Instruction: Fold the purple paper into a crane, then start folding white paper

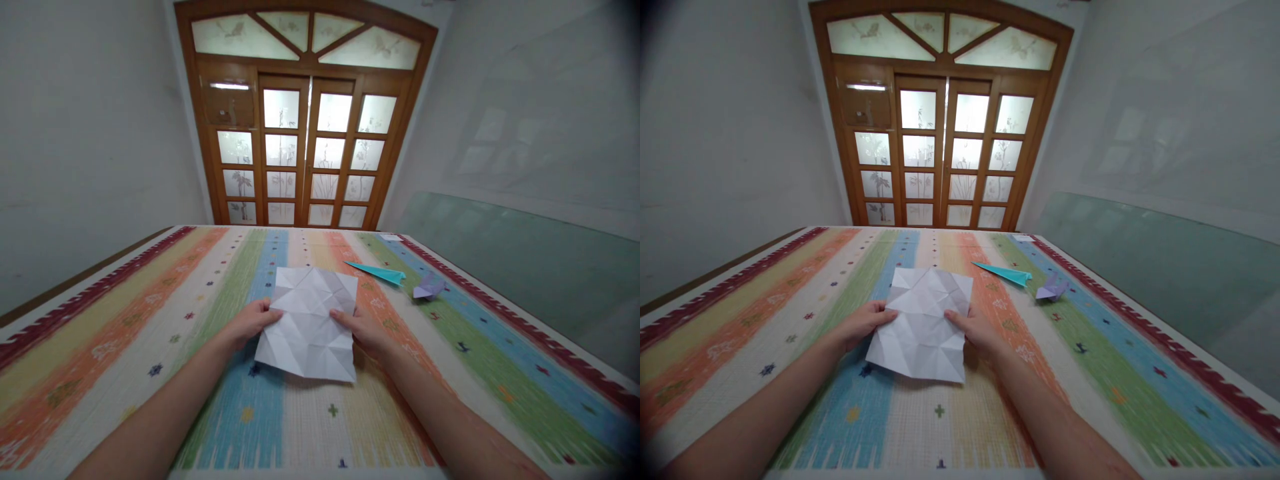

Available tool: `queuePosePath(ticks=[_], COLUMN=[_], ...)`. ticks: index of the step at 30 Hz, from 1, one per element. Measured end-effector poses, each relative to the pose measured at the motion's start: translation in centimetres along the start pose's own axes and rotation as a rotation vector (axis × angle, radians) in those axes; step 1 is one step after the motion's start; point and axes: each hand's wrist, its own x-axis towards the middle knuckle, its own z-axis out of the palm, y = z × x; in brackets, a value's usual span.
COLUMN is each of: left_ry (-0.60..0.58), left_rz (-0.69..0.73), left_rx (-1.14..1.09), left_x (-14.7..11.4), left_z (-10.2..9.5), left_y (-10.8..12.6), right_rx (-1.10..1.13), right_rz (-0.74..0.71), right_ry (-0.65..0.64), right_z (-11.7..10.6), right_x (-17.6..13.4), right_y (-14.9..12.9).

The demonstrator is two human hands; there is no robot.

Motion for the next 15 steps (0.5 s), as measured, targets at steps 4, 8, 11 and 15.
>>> queuePosePath(ticks=[4, 8, 11, 15], left_ry=[0.16, 0.249, 0.251, 0.209], left_rz=[0.055, 0.053, 0.06, 0.03], left_rx=[-0.039, -0.066, -0.092, -0.16], left_x=[0.1, 0.3, 0.4, 0.1], left_z=[0.0, -0.6, -0.9, -0.5], left_y=[0.1, -0.2, -0.2, 0.2], right_rx=[-0.115, -0.131, -0.11, -0.102], right_rz=[0.018, 0.007, -0.028, -0.058], right_ry=[0.034, -0.02, -0.024, -0.017], right_z=[-0.8, -1.3, -1.2, -0.7], right_x=[0.3, 0.4, 0.4, 0.3], right_y=[0.5, 0.7, 0.5, 0.4])
